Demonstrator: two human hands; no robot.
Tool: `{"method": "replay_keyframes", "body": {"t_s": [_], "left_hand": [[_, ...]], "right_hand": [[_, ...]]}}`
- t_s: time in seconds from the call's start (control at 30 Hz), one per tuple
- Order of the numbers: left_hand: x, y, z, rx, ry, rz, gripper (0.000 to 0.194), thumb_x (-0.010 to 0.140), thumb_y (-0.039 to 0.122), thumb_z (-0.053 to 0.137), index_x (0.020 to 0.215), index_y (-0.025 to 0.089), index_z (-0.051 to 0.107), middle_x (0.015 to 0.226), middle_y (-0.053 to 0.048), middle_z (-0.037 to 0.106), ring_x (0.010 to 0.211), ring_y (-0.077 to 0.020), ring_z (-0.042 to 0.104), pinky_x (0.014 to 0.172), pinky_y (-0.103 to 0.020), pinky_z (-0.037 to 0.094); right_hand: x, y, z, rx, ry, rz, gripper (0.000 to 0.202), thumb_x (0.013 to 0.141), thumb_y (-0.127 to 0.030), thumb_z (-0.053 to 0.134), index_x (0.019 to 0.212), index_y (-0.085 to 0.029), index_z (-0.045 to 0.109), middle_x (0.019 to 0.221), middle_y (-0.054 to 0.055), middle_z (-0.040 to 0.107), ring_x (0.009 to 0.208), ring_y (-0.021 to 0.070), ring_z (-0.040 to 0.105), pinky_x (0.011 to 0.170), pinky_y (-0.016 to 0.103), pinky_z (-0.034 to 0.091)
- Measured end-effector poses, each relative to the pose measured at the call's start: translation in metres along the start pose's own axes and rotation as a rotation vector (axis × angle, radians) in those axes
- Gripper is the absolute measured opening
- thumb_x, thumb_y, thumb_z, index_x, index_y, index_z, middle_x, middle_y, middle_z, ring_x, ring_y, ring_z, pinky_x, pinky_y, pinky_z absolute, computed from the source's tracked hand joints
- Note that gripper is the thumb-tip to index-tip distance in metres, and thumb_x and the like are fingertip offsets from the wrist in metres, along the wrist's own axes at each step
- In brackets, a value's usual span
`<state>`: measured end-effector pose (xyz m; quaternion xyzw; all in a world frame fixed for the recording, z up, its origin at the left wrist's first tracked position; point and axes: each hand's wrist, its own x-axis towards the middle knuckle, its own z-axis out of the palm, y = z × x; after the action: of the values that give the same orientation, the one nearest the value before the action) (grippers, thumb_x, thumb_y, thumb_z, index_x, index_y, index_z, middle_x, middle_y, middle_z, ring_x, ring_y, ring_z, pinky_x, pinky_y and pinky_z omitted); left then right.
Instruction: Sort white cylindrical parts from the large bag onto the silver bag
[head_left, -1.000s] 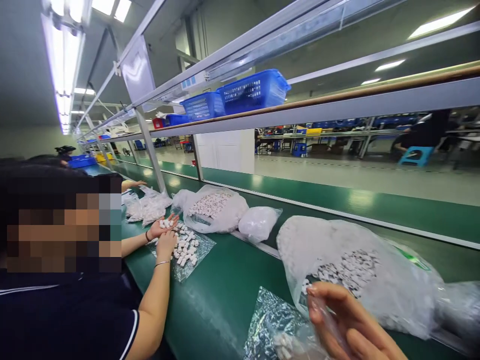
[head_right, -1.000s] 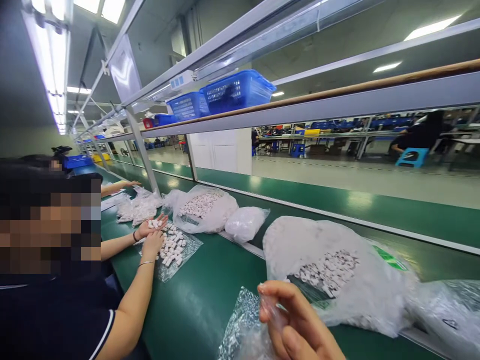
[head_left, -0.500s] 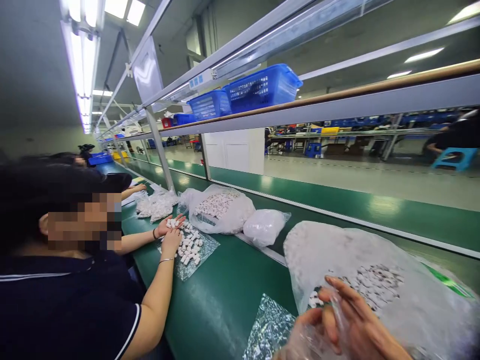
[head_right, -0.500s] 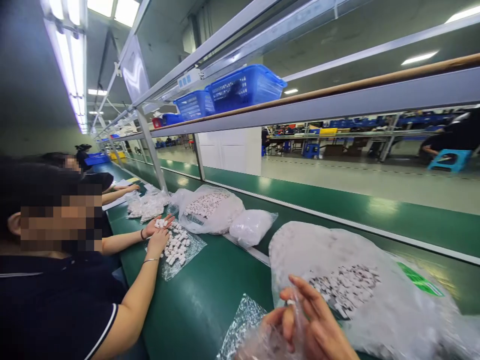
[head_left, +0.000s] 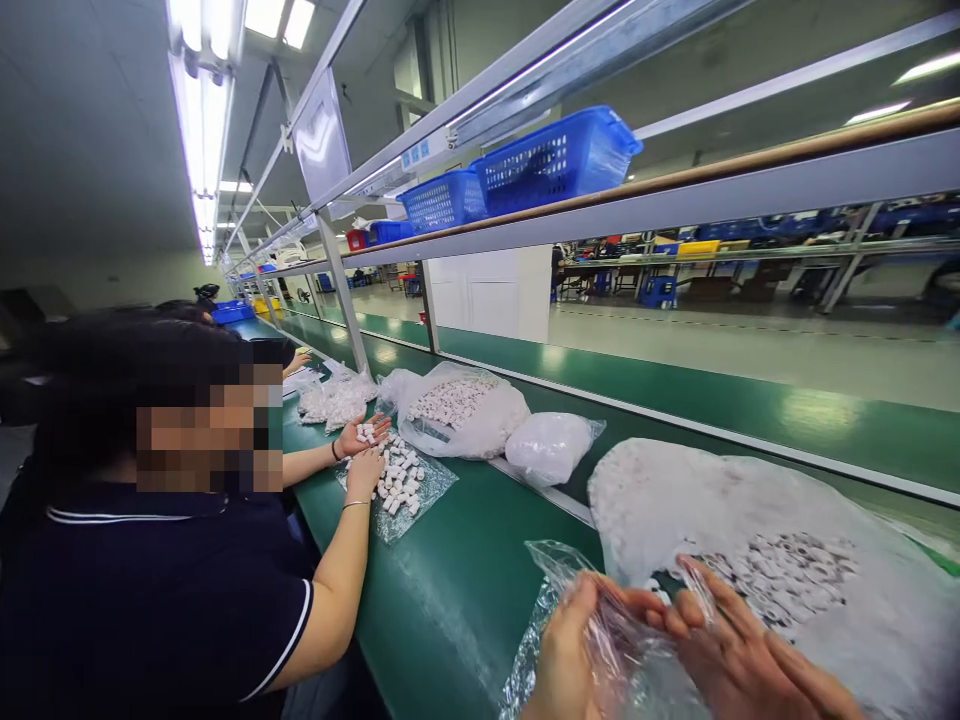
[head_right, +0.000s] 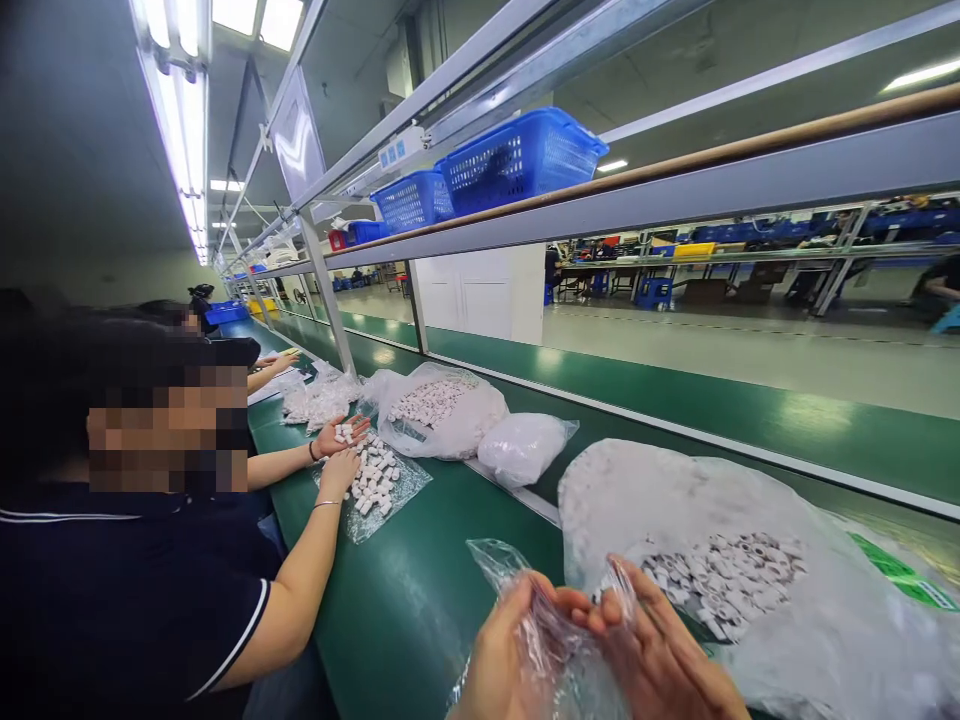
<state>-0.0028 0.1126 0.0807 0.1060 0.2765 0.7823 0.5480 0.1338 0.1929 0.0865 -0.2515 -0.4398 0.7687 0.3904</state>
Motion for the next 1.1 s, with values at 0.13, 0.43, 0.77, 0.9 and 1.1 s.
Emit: {"method": "replay_keyframes", "body": {"t_s": [0.13, 0.43, 0.77, 0.9, 1.1], "left_hand": [[0.000, -0.015, -0.001, -0.219, -0.116, -0.089, 0.027, 0.077, 0.041, 0.072, 0.069, 0.019, 0.059, 0.063, 0.001, 0.051, 0.075, -0.0206, 0.063, 0.093, -0.038, 0.045], [-0.016, -0.028, -0.015, 0.649, 0.006, 0.179, 0.036, 0.087, 0.060, 0.055, 0.081, 0.025, 0.059, 0.078, -0.005, 0.058, 0.075, -0.0216, 0.052, 0.079, -0.032, 0.042], [-0.020, -0.039, -0.009, 0.995, -0.205, 0.443, 0.028, 0.087, 0.052, 0.056, 0.085, 0.026, 0.063, 0.081, -0.008, 0.063, 0.074, -0.0255, 0.057, 0.072, -0.033, 0.040], [-0.025, -0.034, -0.010, 1.032, -0.256, 0.330, 0.029, 0.075, 0.051, 0.071, 0.089, 0.026, 0.063, 0.081, -0.006, 0.067, 0.071, -0.0250, 0.059, 0.069, -0.032, 0.043], [-0.010, -0.022, -0.019, 0.655, -0.409, -0.089, 0.042, 0.071, 0.058, 0.075, 0.076, 0.020, 0.058, 0.065, -0.003, 0.063, 0.059, -0.0155, 0.054, 0.061, -0.025, 0.040]], "right_hand": [[-0.010, -0.009, 0.009, 0.085, -0.009, 0.061, 0.052, 0.081, -0.061, 0.064, 0.118, -0.025, 0.069, 0.087, 0.007, 0.066, 0.074, 0.0252, 0.064, 0.080, 0.045, 0.058], [-0.032, 0.008, 0.022, -0.314, -0.073, -0.155, 0.076, 0.075, -0.072, 0.067, 0.134, -0.026, 0.058, 0.120, 0.009, 0.059, 0.094, 0.0232, 0.061, 0.094, 0.041, 0.049], [-0.050, 0.007, 0.028, -0.856, -0.068, -0.385, 0.041, 0.105, -0.039, 0.032, 0.141, -0.029, 0.049, 0.127, 0.009, 0.054, 0.121, 0.0209, 0.052, 0.108, 0.039, 0.040], [-0.051, -0.004, 0.023, -0.730, 0.015, -0.281, 0.041, 0.105, -0.045, 0.033, 0.125, -0.028, 0.064, 0.120, 0.006, 0.060, 0.117, 0.0210, 0.054, 0.104, 0.036, 0.042], [-0.059, -0.012, 0.027, -0.615, -0.110, -0.281, 0.048, 0.105, -0.050, 0.030, 0.109, -0.021, 0.068, 0.098, 0.004, 0.057, 0.066, 0.0116, 0.055, 0.067, 0.025, 0.052]]}}
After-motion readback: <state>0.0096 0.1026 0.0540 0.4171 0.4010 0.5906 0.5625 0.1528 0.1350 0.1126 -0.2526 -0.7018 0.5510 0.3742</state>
